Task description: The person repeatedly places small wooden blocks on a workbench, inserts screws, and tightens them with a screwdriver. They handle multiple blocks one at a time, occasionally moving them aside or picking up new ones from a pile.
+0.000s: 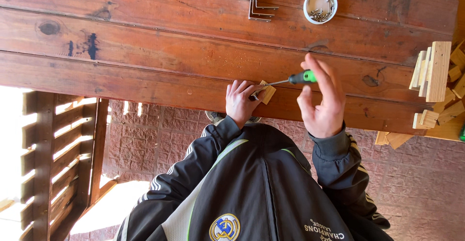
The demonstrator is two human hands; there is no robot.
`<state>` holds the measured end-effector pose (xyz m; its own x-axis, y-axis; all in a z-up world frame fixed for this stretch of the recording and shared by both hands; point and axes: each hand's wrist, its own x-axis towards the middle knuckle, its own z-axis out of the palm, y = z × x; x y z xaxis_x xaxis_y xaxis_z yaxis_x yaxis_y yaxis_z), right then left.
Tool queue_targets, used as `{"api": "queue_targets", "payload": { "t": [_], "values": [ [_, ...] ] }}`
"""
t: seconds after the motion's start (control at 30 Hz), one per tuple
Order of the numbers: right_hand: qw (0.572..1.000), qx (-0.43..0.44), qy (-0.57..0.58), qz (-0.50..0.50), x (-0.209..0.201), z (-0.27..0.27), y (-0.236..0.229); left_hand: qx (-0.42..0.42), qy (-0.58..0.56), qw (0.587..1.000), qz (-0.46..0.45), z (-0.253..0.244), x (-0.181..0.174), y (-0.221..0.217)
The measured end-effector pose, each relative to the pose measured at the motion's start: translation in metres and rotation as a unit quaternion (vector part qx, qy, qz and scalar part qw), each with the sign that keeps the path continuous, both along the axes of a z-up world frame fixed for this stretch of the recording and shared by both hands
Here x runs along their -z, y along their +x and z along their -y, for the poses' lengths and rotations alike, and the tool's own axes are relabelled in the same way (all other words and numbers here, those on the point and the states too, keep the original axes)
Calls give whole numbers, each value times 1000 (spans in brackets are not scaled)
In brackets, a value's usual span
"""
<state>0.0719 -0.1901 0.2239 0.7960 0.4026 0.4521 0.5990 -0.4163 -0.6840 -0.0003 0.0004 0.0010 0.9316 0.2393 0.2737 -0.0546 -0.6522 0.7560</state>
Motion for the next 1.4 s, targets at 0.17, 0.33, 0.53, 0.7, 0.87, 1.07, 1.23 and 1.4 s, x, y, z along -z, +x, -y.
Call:
{"api": "queue_targets", "payload": {
  "t": [0.17, 0.33, 0.53, 0.7, 0.87, 1.07, 1.23, 1.4],
  "values": [
    [999, -1, -23, -35, 8, 3, -2, 2, 0, 1000, -2, -1, -1, 1],
    [999, 23, -17, -45, 3, 3, 2, 3, -1, 1000, -2, -2, -2, 2],
    [998, -18, -13, -60, 8, -1, 6, -1, -6, 1000, 4, -1, -2, 2],
    [999, 21, -9, -33, 6, -1, 5, 1, 7, 1000, 5, -2, -1, 1],
    [999, -11, -8, -50, -10, -6, 4, 2, 2, 1000, 7, -1, -3, 0],
    [994, 2, 56, -98, -2, -6, 0, 0, 11, 1000, 11, 0, -2, 0],
    [990, -17, 78, -114, 5, 3, 4, -5, 16, 1000, 18, -1, -1, 2],
    [999, 33, -20, -38, 1, 18, 7, -8, 7, 1000, 8, 1, -9, 3]
  ]
}}
